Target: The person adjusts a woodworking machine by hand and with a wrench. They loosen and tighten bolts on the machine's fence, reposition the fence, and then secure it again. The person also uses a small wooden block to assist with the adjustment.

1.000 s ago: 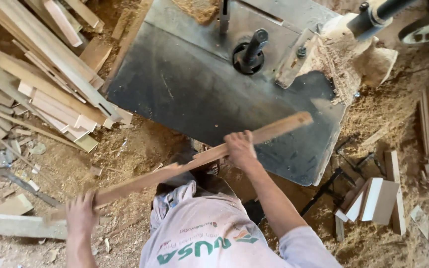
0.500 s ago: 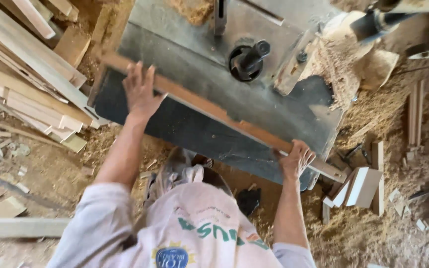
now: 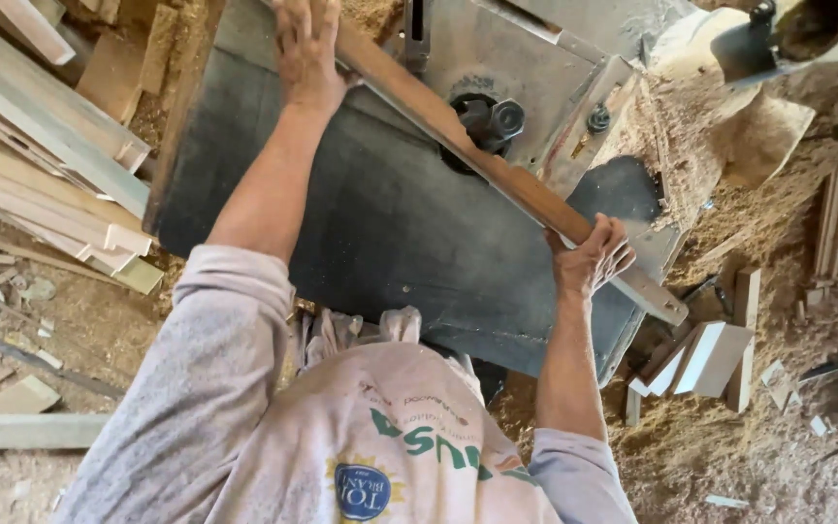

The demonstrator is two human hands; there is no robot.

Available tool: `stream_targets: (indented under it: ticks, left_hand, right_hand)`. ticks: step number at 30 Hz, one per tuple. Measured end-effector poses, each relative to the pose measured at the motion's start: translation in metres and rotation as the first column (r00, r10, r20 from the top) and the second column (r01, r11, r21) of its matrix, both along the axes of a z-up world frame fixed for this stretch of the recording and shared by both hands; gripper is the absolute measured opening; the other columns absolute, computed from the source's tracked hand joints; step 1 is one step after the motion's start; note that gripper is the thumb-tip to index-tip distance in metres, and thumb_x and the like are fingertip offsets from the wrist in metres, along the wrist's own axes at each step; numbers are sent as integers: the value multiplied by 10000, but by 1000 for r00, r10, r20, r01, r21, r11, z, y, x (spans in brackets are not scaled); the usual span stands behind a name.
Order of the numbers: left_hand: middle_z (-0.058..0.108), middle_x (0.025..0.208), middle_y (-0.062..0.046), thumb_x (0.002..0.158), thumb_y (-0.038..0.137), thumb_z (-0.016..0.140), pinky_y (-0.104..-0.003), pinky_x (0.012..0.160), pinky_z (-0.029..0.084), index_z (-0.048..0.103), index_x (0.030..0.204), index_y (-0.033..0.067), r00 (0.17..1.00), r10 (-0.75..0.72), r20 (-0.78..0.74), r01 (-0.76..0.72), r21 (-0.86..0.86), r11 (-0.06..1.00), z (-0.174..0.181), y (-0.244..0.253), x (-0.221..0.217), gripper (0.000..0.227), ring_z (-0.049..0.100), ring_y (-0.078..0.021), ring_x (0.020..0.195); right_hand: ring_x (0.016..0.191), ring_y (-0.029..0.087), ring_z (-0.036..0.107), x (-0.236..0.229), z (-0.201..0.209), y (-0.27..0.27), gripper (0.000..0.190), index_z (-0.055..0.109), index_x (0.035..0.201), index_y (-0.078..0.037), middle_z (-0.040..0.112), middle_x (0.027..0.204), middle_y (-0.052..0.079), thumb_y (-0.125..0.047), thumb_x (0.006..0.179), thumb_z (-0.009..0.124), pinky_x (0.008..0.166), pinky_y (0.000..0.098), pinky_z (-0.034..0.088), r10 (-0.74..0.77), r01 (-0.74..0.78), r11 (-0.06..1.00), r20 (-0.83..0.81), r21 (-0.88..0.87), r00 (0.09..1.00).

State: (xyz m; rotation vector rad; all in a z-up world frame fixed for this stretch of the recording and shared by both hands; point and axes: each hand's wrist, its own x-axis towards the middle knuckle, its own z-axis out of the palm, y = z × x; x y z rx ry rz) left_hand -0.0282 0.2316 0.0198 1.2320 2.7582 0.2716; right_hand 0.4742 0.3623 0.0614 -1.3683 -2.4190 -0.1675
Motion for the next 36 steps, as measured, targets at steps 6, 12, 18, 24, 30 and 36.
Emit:
stream_targets:
  ticks: [6,12,18,24,30,36]
  left_hand:
    - [293,1566,-216,873,432,1079,-664,1066,438,518,1598,175,945,-74,-319,95,52,994,-14,15,-12,952,356,-500,1357]
    - [251,1624,-181,918,567,1047,-656,1164,336,211,1665,255,977,-102,-187,100,-18,995,14,22,36,1164,300,-522,1423]
    - [335,1573,-152,831,-43,996,-647,1039,439,525,1593,234,900,-97,-424,160,116,980,-7,25,33,937,390,-460,1353]
    - [9,1748,-120,1061,721,1095,-527,1348,302,-8,1721,246,974,147,-175,-125,130,984,-60,-4,67,1370,97,-377,1627]
    - [135,1738,-144,1036,960,770,-630,1252,297,57,1700,184,984,147,-98,-147,4,989,-74,-10,88,1246,245,-380,1605]
    - [220,1736,-151,1115,898,577,-648,1200,322,23,1693,172,976,28,-215,6,155,988,-85,-8,79,1081,322,-359,1601]
  right_hand:
    - [1017,333,570,-2,2,4,753,646,1206,-94,598,1189,89,-548,680,938,942,512,319,-11,12,996,18,-84,1000]
    - [1095,386,552,-1,-1,11,783,594,1209,-123,637,1126,157,-686,721,832,1037,555,295,-131,206,926,242,-317,961]
    - [1048,364,577,-1,-2,8,681,598,1161,-124,647,1103,141,-584,731,857,997,552,349,-98,139,960,174,-243,980]
    - [1148,378,498,-6,22,12,813,529,1328,-146,578,1258,173,-643,746,802,1051,522,262,-73,161,886,213,-435,974]
    - [954,258,558,-71,68,24,759,502,1395,-65,570,1095,131,-650,937,656,761,439,512,178,-300,826,-284,-477,942]
    - [809,342,702,-194,102,43,758,371,1473,-213,715,964,74,-752,953,488,676,514,499,301,-275,701,-76,-658,951]
